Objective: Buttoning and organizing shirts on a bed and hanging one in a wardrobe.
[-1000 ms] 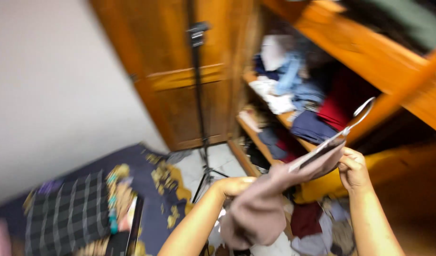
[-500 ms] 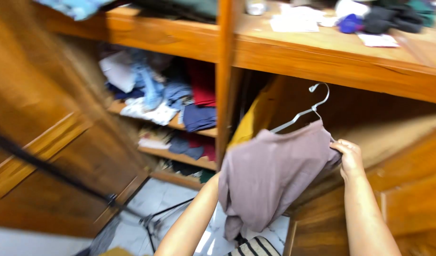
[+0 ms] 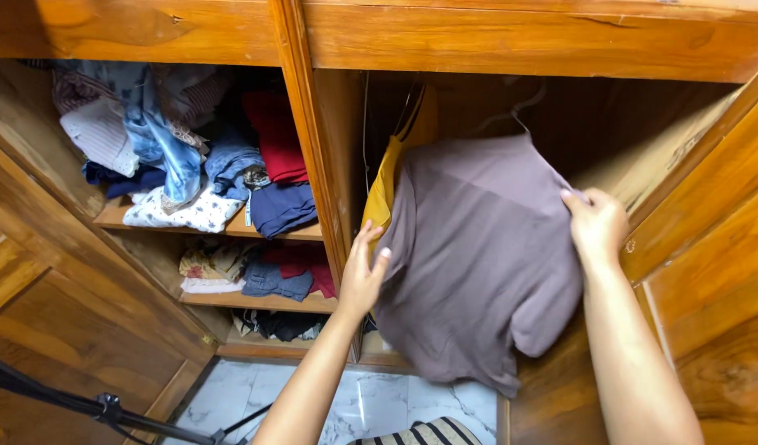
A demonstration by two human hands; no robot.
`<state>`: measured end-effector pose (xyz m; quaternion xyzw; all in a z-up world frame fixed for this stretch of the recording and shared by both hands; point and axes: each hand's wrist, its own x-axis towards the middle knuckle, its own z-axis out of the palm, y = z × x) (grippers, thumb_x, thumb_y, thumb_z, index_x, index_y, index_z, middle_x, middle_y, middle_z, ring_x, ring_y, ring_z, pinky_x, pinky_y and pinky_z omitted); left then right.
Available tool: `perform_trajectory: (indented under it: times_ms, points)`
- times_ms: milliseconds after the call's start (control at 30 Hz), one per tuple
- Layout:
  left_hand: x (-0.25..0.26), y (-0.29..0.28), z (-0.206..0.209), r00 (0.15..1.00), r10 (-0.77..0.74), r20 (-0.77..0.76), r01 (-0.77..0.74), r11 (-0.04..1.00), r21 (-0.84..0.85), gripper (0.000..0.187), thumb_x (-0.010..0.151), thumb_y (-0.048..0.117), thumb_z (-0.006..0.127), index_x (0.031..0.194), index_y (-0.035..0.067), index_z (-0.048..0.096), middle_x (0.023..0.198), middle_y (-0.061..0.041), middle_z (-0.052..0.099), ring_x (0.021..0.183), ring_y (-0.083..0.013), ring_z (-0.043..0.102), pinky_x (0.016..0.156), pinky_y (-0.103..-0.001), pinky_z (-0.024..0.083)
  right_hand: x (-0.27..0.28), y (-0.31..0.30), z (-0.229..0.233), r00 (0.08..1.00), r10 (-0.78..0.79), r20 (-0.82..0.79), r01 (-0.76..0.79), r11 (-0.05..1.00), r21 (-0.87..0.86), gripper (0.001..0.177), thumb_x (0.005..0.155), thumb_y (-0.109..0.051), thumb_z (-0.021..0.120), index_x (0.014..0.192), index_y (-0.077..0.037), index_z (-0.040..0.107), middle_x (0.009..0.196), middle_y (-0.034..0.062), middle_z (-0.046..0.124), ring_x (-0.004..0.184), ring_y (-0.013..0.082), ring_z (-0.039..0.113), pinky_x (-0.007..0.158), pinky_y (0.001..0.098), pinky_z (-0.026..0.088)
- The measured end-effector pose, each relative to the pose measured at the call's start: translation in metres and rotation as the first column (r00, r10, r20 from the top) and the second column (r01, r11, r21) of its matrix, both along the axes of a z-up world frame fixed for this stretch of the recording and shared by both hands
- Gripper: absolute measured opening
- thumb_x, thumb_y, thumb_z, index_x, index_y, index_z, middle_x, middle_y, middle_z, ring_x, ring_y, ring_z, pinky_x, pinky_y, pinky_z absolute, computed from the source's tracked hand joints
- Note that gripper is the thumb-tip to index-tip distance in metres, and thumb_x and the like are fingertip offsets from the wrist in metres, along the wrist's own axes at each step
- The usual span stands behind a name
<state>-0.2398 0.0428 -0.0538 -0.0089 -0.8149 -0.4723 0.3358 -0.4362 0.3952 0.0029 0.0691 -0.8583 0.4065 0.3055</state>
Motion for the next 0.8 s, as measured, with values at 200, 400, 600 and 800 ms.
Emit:
perform_trajectory:
  times_ms: [200,400,600,800]
  points:
    - [0.011,0.000,0.015,0.994,0.105,0.012,-0.084,0.857,-0.508,0.067,0.096,0.033,0.066,0.153,0.009,0.040,0.168,-0.021,0.022,0.156,-0.0366,0.020,0.125,-0.053,0.016,-0.040,-0.069,0.062,0.960,0.089,0.266,-0.039,0.981,-0.188,0.031,0.099,-0.027,0.070,0.090,0.003,0.069,0.084,0.0181,0.070,0.075,0.0285,0.065,0.070,0.0443,0.051]
    - [-0.001,-0.023,0.017,0.974,0.227,0.008,-0.181,0.797,-0.576,0.074,0.094,0.032,0.066,0.158,0.011,0.034,0.168,-0.023,0.017,0.156,-0.0385,0.014,0.125,-0.051,0.013,-0.164,-0.100,0.033,0.998,-0.001,-0.068,0.007,0.995,0.096,0.018,0.088,-0.015,0.068,0.100,-0.003,0.074,0.099,0.0293,0.071,0.097,0.0469,0.067,0.086,0.0495,0.053]
    - [-0.007,-0.025,0.011,0.973,0.230,-0.003,-0.186,0.777,-0.601,0.074,0.092,0.028,0.067,0.157,0.013,0.035,0.167,-0.024,0.016,0.156,-0.0391,0.015,0.125,-0.053,0.012,-0.116,-0.129,0.026,0.988,-0.004,-0.154,0.077,0.879,0.471,0.018,0.086,-0.007,0.060,0.095,-0.002,0.075,0.093,0.0277,0.072,0.084,0.0462,0.071,0.078,0.0514,0.058]
    - [-0.005,-0.013,0.025,0.973,0.227,0.044,-0.167,0.822,-0.545,0.070,0.092,0.022,0.067,0.155,0.011,0.038,0.168,-0.025,0.016,0.157,-0.0409,0.014,0.125,-0.055,0.012,-0.126,-0.121,0.009,0.941,0.039,-0.335,0.189,0.762,0.619,0.018,0.090,-0.009,0.058,0.082,-0.005,0.073,0.080,0.0220,0.069,0.065,0.0380,0.070,0.056,0.0489,0.056]
